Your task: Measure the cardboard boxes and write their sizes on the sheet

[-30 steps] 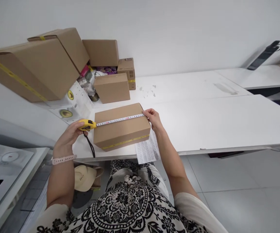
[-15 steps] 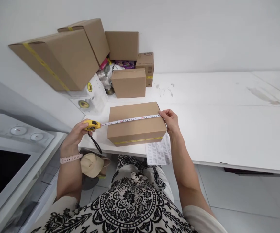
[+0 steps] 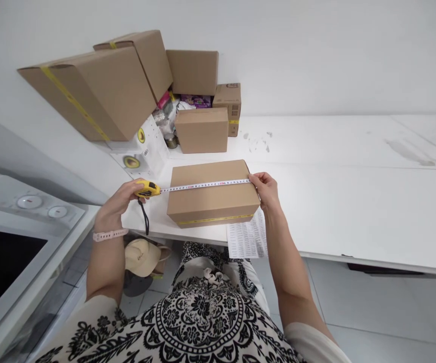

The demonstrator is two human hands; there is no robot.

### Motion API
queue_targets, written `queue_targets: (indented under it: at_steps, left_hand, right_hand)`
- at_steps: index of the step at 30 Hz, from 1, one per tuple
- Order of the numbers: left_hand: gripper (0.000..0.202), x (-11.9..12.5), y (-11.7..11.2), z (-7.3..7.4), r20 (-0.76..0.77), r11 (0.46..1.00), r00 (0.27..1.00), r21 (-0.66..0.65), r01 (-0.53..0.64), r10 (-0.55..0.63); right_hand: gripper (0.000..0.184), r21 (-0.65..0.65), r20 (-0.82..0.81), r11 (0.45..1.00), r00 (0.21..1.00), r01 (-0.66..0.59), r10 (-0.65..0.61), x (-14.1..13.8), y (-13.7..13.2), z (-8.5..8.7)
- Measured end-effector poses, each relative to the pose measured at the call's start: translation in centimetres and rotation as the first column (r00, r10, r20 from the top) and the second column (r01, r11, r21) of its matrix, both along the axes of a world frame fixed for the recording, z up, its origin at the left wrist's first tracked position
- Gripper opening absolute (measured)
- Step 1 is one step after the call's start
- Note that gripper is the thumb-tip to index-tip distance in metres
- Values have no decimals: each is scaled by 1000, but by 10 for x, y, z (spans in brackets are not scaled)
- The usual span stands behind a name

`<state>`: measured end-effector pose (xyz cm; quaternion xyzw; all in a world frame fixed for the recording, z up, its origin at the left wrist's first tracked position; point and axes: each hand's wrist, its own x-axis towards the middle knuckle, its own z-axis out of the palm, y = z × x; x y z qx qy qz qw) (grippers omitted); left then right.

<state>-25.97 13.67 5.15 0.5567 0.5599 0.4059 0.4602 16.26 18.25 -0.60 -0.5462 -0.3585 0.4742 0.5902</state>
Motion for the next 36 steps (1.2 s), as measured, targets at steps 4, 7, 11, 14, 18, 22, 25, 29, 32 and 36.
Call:
queue_targets:
  at_steps: [4,7,11,14,18,22,25,29,32,36]
  left_hand:
    - [38,-1,-2,-2,-2,1000,1000,-15,-1,1]
    - [38,0,-1,-3,0,1000,1000,-26,2,-2]
    - [36,10,1,-2,53,997,997,-49,55,-52]
    - [36,21,1,1,87,993,992,-61,101,-96]
    - [35,32,0,1,107,995,991,-50,83,-77]
    - [37,39,-7,5,84,999,996,13,39,-40]
    - [38,45,-18,15,23,994,1000,110,15,-18]
    - [40,54,-47,37,-99,981,994,186,64,-46]
    - [43,71,-75,45,-122,964,969,138,229,-213]
    - [54,124,-105,28,11,767,767,-9,642,-642]
  right_hand:
    - [42,-5,7,1000,1000,-4,4,0,0,1]
    - [42,-3,33,1000,999,-3,3,0,-1,1]
    - [42,-6,10,1000,1000,-1,1,0,0,-1]
    - [44,-2,16,1000,1000,-3,3,0,0,-1]
    - [47,-11,125,1000,992,-12,13,4,-5,0]
    - [51,30,336,999,942,-31,20,8,-9,3]
    - [51,70,399,996,917,-51,19,10,-8,3]
    - [53,127,240,990,970,-60,28,17,-2,16]
    - [52,245,197,969,980,-37,-12,20,11,43]
    - [41,281,350,926,926,-251,145,2,42,80]
